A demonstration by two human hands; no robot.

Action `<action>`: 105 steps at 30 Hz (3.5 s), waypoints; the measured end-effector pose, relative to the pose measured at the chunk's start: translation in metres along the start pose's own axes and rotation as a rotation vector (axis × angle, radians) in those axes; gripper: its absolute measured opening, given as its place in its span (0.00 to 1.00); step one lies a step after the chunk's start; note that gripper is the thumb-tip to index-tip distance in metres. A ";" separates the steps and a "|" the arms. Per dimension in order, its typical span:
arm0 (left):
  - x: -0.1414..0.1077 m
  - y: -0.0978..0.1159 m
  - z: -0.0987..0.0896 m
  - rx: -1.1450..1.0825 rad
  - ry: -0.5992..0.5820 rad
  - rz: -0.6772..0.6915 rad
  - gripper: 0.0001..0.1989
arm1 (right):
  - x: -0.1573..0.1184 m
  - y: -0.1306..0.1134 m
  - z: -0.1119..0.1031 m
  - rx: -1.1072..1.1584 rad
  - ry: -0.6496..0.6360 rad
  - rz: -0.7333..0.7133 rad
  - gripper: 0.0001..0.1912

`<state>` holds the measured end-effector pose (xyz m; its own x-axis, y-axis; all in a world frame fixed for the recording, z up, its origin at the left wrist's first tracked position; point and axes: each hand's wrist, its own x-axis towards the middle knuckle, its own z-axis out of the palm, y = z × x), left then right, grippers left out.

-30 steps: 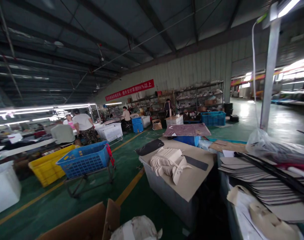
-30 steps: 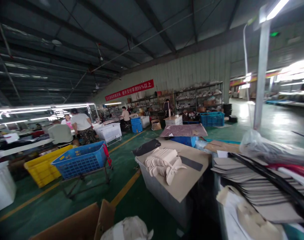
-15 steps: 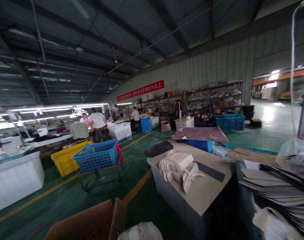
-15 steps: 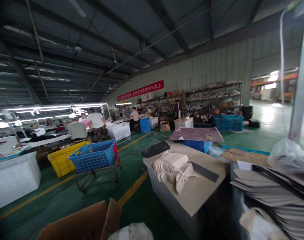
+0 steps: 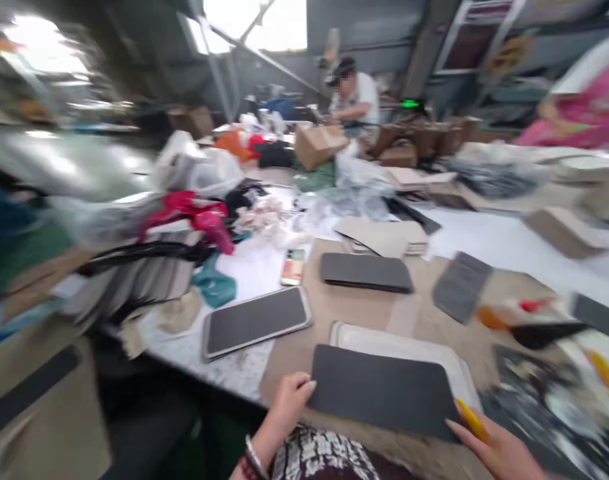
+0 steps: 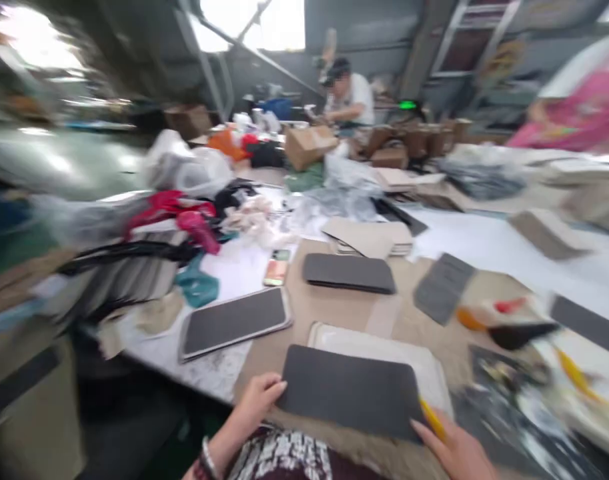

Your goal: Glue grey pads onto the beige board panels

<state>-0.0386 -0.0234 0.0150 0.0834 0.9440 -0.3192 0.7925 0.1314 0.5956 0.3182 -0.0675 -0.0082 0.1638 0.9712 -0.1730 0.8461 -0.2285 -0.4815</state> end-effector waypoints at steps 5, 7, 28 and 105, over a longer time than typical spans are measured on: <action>0.031 0.008 0.023 -0.483 -0.225 -0.107 0.21 | -0.075 0.020 0.012 0.221 -0.006 0.272 0.21; 0.035 0.016 0.029 -0.468 -0.235 -0.121 0.22 | -0.082 0.014 0.015 0.258 0.026 0.301 0.23; 0.066 0.053 0.045 -0.146 -0.045 -0.122 0.13 | 0.028 0.027 -0.014 -0.231 -0.262 0.442 0.16; 0.072 0.009 0.012 -0.664 0.016 -0.371 0.23 | 0.035 -0.003 0.014 -0.222 -0.109 0.404 0.11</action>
<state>-0.0183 0.0416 -0.0119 -0.1302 0.8057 -0.5778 0.2362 0.5912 0.7711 0.3146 -0.0335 -0.0250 0.4580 0.7922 -0.4033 0.8156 -0.5550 -0.1638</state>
